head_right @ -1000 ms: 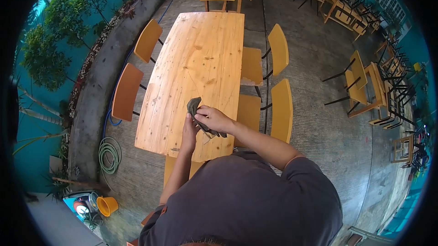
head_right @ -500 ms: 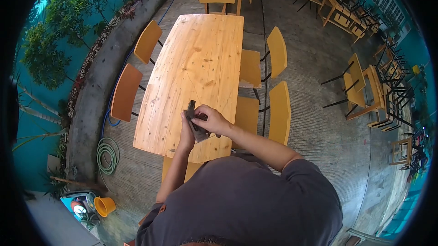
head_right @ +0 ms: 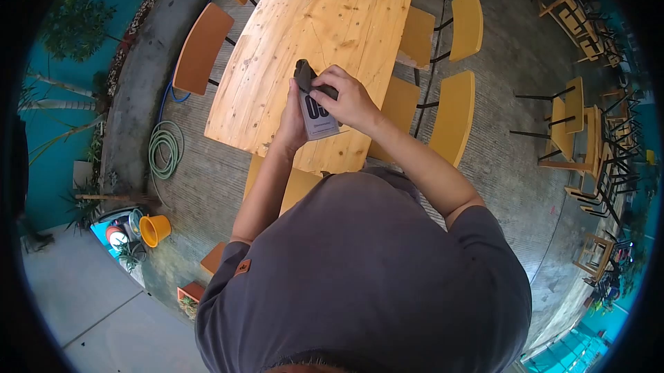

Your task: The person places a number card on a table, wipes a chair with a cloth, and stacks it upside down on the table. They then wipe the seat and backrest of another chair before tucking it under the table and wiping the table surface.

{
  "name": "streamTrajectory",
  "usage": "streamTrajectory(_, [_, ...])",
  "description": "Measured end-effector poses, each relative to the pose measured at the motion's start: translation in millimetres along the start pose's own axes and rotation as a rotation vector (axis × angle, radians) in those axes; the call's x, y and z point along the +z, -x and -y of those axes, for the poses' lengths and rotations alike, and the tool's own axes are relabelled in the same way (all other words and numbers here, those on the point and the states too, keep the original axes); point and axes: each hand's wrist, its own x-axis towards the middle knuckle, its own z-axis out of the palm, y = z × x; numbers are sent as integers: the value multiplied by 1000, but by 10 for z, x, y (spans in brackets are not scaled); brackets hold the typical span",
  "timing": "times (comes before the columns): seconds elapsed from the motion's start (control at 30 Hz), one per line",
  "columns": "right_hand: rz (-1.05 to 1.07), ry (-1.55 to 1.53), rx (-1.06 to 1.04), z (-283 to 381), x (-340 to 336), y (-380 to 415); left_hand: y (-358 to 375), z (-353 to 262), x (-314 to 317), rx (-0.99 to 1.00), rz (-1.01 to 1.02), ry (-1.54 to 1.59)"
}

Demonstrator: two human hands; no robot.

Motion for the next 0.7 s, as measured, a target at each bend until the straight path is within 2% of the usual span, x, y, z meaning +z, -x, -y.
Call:
streamTrajectory(0.07, [263,-74,-174,78,-77,73,-18,-18,-95,-16,4,94])
streamTrajectory(0.1, [273,-78,-168,68,-130,90,-15,-47,-96,-32,17,186])
streamTrajectory(0.17, [558,56,-375,50,-249,67,-14,-88,-52,-74,6,282])
streamTrajectory(0.2, [637,-5,-227,142,-309,84,12,-145,14,-27,17,286])
streamTrajectory(0.23, [640,-9,-228,119,-318,80,34,-190,58,21,29,289])
streamTrajectory(0.3, [515,47,-230,110,-326,53,59,-171,39,46,25,179])
streamTrajectory(0.33, [363,53,-120,148,-286,55,31,-113,-22,25,-9,141])
streamTrajectory(0.43, [241,60,-103,198,-214,46,17,-123,-7,-4,-22,58])
streamTrajectory(0.5, [297,36,-186,173,-214,94,32,-222,53,46,78,189])
streamTrajectory(0.53, [409,16,-205,167,-233,114,-39,-200,-23,13,111,366])
streamTrajectory(0.57, [522,-2,-224,156,-258,130,-23,-185,-35,12,114,367])
streamTrajectory(0.63, [443,32,-177,93,-246,137,63,-210,33,35,77,220])
streamTrajectory(0.7, [-19,32,63,46,-184,128,53,-197,35,86,45,262])
